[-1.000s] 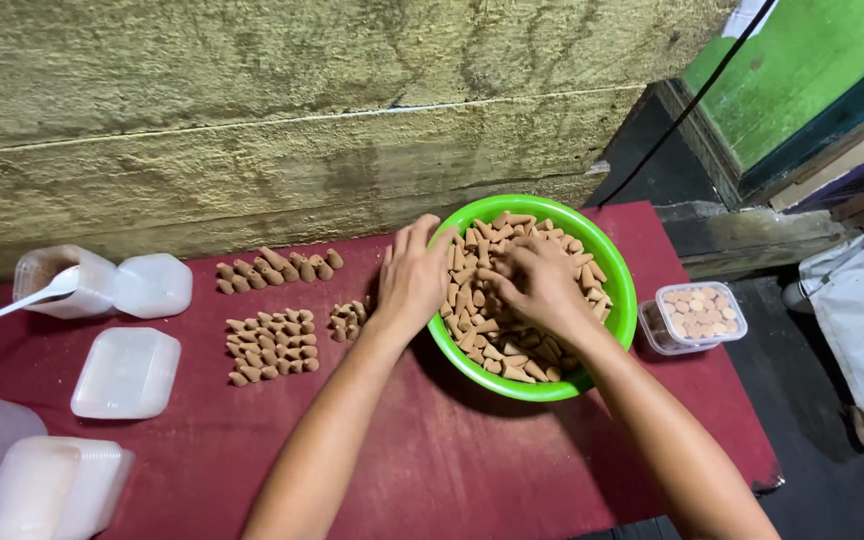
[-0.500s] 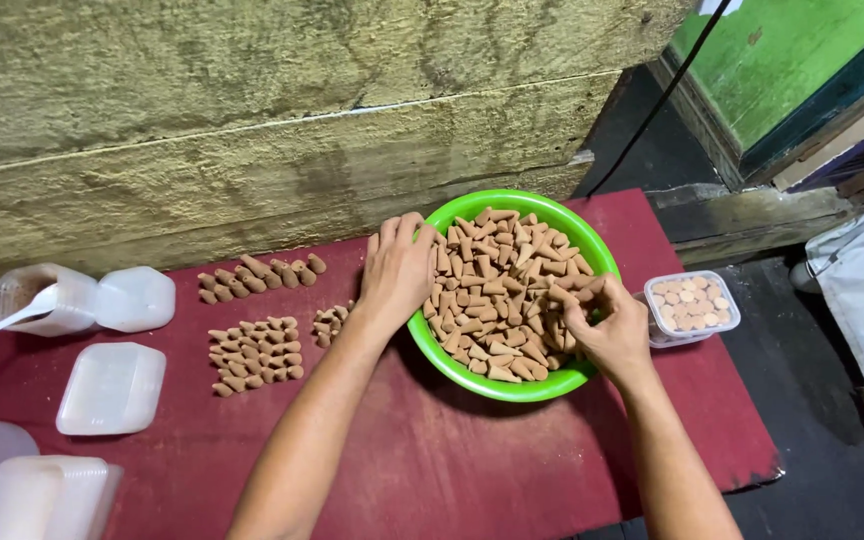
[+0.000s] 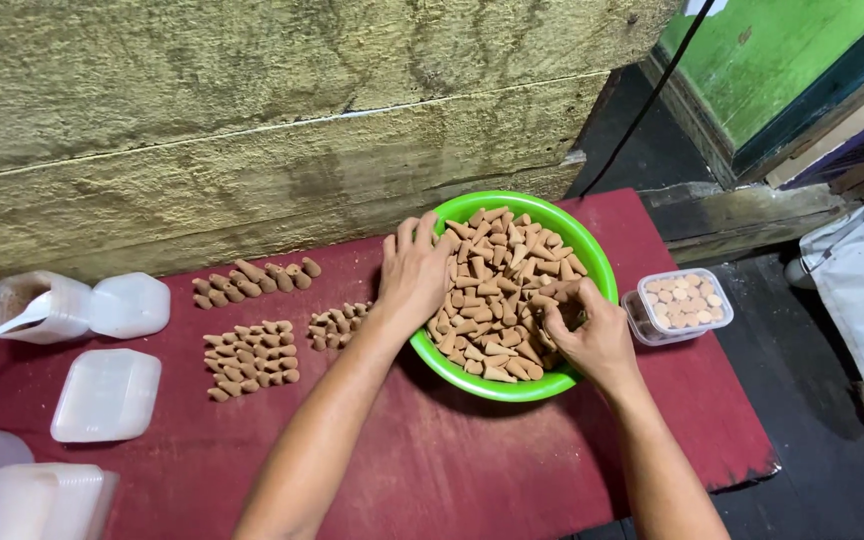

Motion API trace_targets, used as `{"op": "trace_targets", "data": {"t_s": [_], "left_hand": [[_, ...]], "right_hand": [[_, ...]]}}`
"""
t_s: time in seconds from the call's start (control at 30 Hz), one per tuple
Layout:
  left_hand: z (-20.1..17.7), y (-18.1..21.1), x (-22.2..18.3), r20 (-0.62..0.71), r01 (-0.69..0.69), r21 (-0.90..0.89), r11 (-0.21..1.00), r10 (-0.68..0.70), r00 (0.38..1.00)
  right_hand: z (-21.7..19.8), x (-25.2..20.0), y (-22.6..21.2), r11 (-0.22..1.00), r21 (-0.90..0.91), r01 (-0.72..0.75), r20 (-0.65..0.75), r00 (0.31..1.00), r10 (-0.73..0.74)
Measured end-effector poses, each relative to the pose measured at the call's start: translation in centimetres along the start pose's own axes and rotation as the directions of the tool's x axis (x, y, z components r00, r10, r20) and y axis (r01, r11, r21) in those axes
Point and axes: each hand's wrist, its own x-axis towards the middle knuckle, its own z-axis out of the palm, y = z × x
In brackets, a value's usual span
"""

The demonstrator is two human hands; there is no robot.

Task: Arranging small incense cones from a bowl into organized grid patterns on a work surface.

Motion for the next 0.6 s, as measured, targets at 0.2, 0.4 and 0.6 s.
{"op": "trace_targets", "data": {"t_s": [0.2,0.4,0.6], "left_hand": [[-4.2,4.2,-2.0,0.148,0.015,-0.04,0.999,-0.009,0.989],[-1.1,8.3,-5.1,0.242,0.028,-0.297,0.954,0.047,0.969],[-2.1,12.1,-6.6,0.166,-0.084,-0.331,0.94,0.146,0.975]], "right_hand": [[0.3,-0.3,0.3,0.999,-0.04,-0.005,-0.027,1.0,0.004],[0.1,-0.2,-0.5,0.999,-0.041,0.013,-0.069,0.998,-0.016],[0.1,-0.5,1.5,0.996,0.066,-0.057,-0.153,0.986,0.067]]}}
